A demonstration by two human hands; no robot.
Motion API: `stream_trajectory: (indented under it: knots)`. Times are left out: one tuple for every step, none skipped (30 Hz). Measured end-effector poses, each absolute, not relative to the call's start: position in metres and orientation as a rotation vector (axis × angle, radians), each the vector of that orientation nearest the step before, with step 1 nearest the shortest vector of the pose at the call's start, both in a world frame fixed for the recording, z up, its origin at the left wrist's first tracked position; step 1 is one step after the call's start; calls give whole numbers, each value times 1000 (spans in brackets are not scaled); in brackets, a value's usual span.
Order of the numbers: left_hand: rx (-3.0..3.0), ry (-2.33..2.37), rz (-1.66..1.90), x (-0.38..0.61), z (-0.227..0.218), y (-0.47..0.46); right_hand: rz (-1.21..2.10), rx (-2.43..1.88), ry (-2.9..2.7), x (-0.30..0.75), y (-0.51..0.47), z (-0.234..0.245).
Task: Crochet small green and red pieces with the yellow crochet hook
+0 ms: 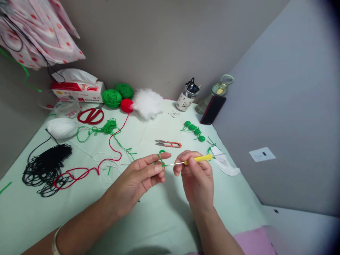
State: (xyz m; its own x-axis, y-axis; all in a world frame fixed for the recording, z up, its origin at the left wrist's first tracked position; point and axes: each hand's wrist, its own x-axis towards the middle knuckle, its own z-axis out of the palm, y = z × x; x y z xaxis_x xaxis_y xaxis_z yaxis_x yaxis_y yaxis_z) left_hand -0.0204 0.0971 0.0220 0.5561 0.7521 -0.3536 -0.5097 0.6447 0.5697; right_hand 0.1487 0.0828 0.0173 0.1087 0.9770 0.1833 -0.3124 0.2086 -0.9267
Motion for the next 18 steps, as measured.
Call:
stream_trajectory:
  knots:
    - [454, 630, 781, -20, 22, 96, 1169, -847, -1009, 148, 83, 17]
    - [483, 643, 794, -19, 22, 95, 1173, -838, -1036, 146, 82, 16]
    - [521, 657, 813, -18, 22, 94, 1155, -841, -1078, 144, 82, 15]
    - [563, 672, 833, -17, 21, 93, 1117, -854, -1128, 142, 81, 14]
    - [601, 689, 851, -16, 20, 93, 1069, -871, -1174, 141, 80, 12]
    - [632, 703, 866, -15, 19, 93, 1022, -885, -1208, 140, 79, 11]
    - [650, 715, 877, -15, 19, 93, 989, -895, -1229, 139, 78, 10]
    - [657, 726, 885, -15, 18, 94, 970, -896, -1238, 138, 78, 10]
    - [657, 733, 891, -15, 18, 94, 959, -894, -1243, 138, 78, 10]
    - [655, 740, 895, -15, 18, 95, 942, -895, -1254, 138, 78, 10]
    - [650, 748, 902, -15, 19, 95, 907, -903, -1280, 138, 77, 10]
    - [640, 760, 909, -15, 19, 95, 851, -921, -1331, 138, 77, 10]
    - [624, 774, 918, -14, 19, 95, 767, -947, -1410, 138, 75, 10]
    - [600, 786, 927, -14, 19, 95, 649, -977, -1511, 138, 74, 9]
    - [571, 791, 935, -13, 19, 94, 505, -1001, -1627, 137, 72, 8]
    - [536, 785, 941, -12, 18, 94, 355, -1013, -1736, 137, 70, 8]
    - [501, 768, 938, -12, 17, 94, 233, -1019, -1821, 137, 68, 7]
    - [468, 744, 922, -12, 17, 94, 165, -1018, -1867, 138, 67, 7]
